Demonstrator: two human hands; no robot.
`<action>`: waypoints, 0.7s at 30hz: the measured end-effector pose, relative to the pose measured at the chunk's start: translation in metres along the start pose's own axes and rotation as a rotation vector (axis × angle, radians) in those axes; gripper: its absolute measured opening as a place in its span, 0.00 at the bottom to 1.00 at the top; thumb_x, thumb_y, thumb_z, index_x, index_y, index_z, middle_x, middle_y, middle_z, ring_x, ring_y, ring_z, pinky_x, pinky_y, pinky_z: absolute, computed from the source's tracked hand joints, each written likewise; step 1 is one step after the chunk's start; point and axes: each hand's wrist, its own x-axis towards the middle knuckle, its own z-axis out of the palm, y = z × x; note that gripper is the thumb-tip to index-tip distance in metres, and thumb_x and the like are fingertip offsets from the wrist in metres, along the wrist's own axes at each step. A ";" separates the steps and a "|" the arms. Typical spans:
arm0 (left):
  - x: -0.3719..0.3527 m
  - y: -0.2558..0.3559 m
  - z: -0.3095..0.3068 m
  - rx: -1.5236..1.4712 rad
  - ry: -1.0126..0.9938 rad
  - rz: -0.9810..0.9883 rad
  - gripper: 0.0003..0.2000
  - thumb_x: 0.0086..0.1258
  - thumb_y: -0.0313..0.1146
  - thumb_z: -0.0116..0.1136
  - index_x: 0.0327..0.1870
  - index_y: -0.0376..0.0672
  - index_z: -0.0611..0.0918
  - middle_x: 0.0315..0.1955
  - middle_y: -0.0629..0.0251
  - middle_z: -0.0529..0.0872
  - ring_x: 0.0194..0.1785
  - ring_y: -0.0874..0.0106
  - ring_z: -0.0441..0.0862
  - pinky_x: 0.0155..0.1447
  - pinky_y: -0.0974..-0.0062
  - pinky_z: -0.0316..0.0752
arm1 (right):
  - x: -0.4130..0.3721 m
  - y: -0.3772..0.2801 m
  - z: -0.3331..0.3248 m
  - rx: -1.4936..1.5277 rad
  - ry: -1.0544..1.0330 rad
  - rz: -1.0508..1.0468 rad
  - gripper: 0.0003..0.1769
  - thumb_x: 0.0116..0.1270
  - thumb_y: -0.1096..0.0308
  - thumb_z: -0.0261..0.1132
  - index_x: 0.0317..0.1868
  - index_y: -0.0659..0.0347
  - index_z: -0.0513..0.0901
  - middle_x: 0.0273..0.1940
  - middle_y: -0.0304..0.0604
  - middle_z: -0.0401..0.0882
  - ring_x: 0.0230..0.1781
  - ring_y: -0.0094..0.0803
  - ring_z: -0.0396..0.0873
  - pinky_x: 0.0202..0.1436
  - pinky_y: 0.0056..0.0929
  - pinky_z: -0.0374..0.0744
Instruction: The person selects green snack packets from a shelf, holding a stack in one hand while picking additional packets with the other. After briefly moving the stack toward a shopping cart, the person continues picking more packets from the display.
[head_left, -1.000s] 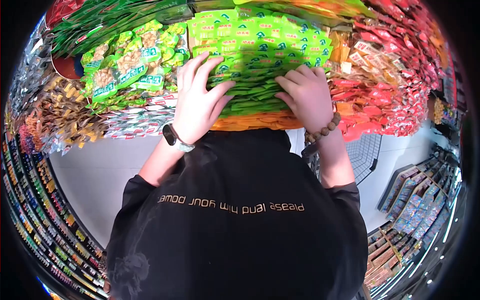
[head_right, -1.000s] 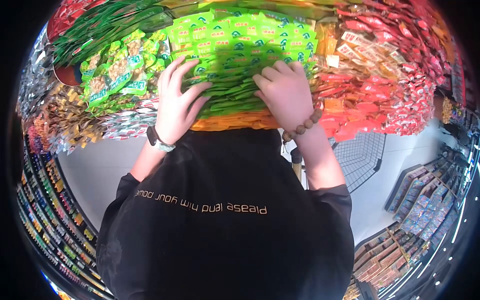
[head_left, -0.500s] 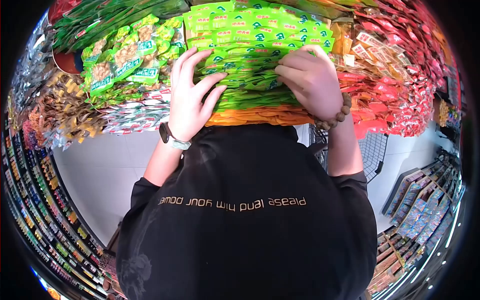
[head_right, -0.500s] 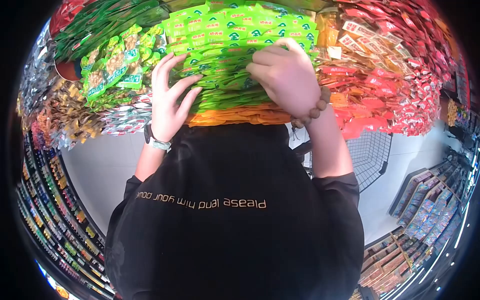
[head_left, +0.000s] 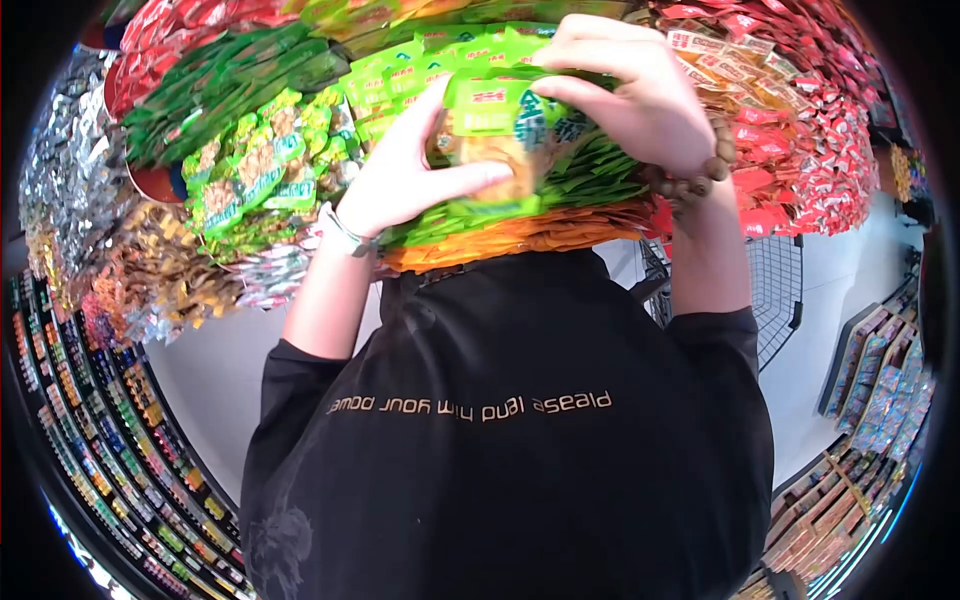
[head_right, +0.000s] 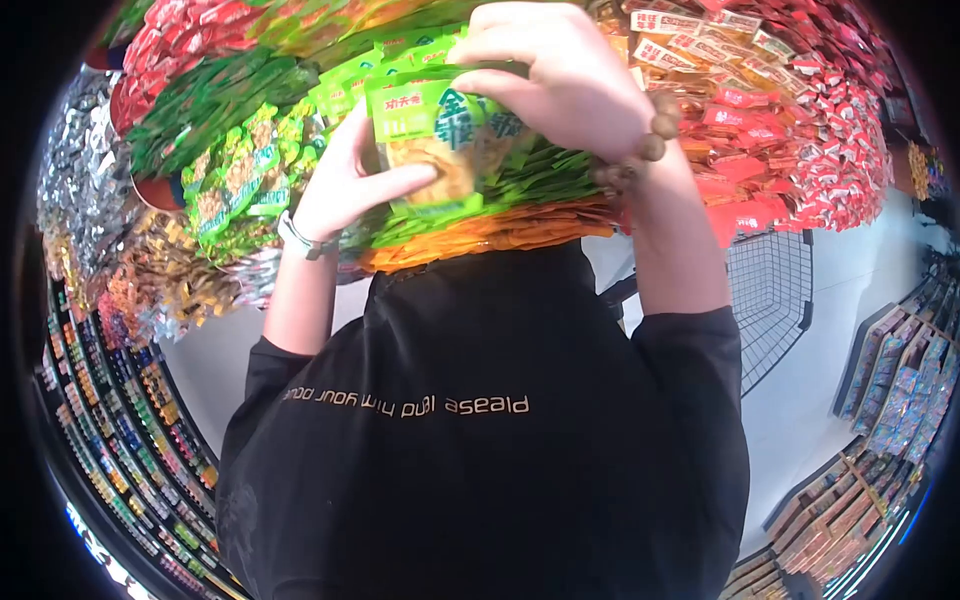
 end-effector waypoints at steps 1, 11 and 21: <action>0.003 0.003 0.001 -0.063 0.010 -0.039 0.40 0.61 0.34 0.77 0.72 0.35 0.67 0.65 0.54 0.77 0.69 0.68 0.73 0.74 0.66 0.68 | -0.003 0.003 0.008 0.037 0.041 0.026 0.10 0.58 0.75 0.74 0.39 0.69 0.85 0.33 0.46 0.82 0.34 0.41 0.81 0.40 0.31 0.79; 0.020 0.003 -0.006 -0.496 0.203 -0.080 0.19 0.68 0.23 0.65 0.59 0.33 0.77 0.48 0.59 0.88 0.48 0.72 0.88 0.56 0.70 0.84 | 0.007 0.000 0.030 0.613 0.517 0.463 0.12 0.68 0.71 0.69 0.50 0.66 0.84 0.39 0.38 0.85 0.39 0.22 0.81 0.45 0.22 0.78; -0.055 -0.003 0.001 -0.818 0.163 -0.215 0.17 0.69 0.25 0.63 0.57 0.33 0.78 0.48 0.59 0.87 0.53 0.70 0.86 0.60 0.69 0.81 | -0.101 -0.077 0.072 1.160 0.555 0.667 0.50 0.66 0.64 0.74 0.79 0.62 0.51 0.73 0.50 0.64 0.73 0.38 0.67 0.70 0.36 0.73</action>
